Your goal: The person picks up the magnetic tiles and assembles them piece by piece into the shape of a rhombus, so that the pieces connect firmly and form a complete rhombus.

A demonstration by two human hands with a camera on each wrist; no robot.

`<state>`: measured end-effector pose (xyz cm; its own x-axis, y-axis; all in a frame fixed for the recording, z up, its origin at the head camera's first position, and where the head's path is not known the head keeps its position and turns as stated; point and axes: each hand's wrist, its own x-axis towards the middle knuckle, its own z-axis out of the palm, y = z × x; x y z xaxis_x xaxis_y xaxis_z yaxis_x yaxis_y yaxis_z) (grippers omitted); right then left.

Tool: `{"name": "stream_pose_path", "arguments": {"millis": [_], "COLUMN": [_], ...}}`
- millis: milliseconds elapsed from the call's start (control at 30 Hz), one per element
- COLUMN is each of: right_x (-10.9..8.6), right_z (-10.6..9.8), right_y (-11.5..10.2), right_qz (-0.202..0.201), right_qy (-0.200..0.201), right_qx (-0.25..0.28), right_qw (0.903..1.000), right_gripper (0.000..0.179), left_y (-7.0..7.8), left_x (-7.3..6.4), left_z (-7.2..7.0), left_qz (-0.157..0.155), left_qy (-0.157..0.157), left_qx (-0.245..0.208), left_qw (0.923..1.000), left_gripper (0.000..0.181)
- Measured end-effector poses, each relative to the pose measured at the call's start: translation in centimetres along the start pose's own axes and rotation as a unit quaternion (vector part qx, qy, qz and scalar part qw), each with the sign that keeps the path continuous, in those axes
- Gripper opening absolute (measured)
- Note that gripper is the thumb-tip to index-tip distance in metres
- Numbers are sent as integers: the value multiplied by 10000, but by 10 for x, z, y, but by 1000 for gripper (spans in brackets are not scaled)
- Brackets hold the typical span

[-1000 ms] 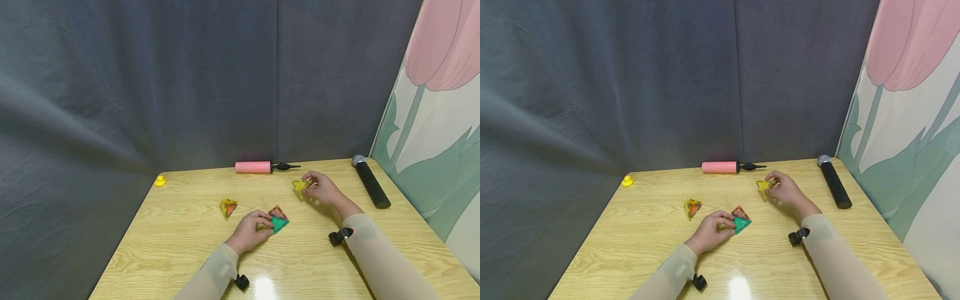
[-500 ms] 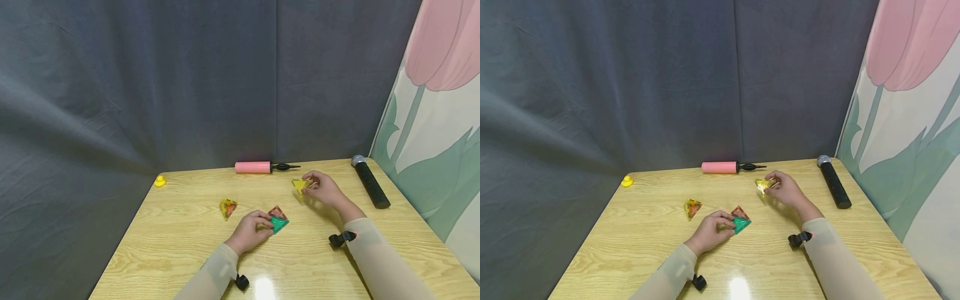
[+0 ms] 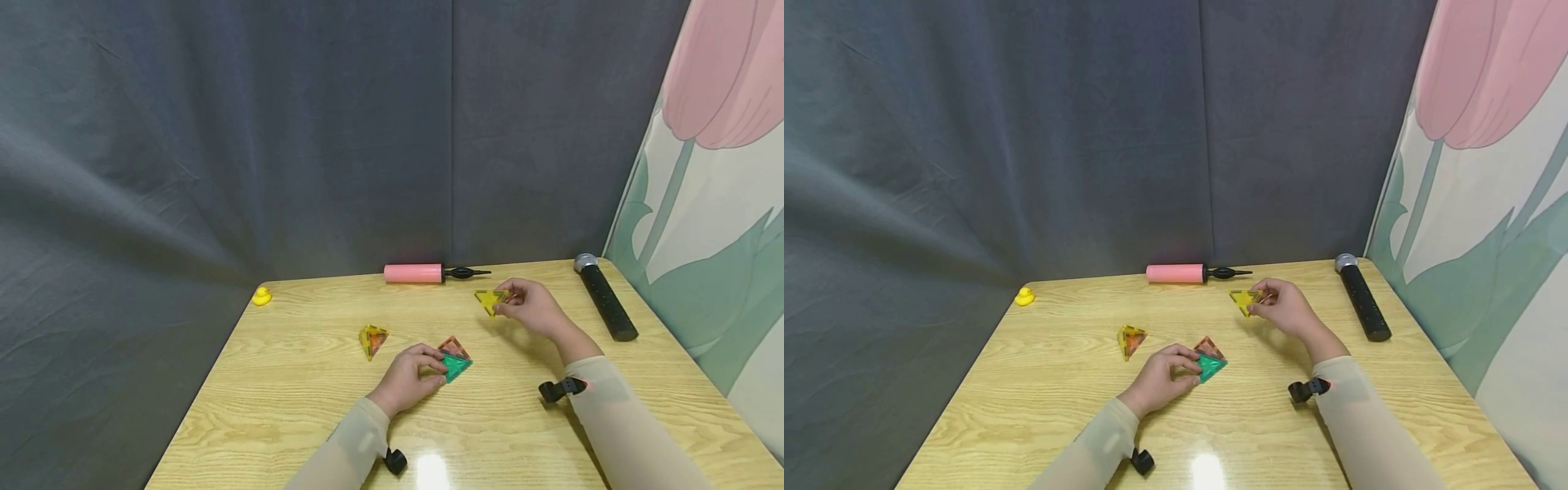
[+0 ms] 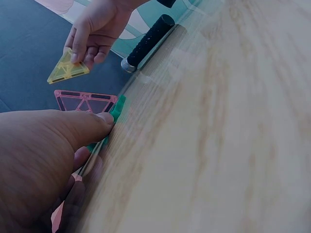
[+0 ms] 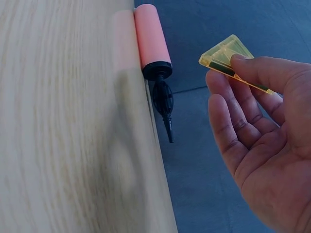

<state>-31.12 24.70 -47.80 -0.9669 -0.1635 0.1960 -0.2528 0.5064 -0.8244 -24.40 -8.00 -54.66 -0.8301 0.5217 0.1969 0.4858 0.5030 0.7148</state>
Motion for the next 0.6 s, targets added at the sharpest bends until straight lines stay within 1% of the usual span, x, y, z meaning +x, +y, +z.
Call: {"name": "stream_pose_path", "arguments": {"millis": [333,600], "right_x": [-4,-7], "right_z": [-5,-5], "right_y": [-16,-27], "right_qz": [-132,-205], "right_qy": [-13,13], "right_qx": [136,144], "right_qw": [9998,9997], "right_gripper": [29,27], "left_y": [0,0], "left_x": [0,0], "left_z": [0,0], "left_qz": [16,14], "left_qy": [-3,11], "left_qx": [37,80], "left_qw": [10000,10000], "left_gripper": [13,13]}}
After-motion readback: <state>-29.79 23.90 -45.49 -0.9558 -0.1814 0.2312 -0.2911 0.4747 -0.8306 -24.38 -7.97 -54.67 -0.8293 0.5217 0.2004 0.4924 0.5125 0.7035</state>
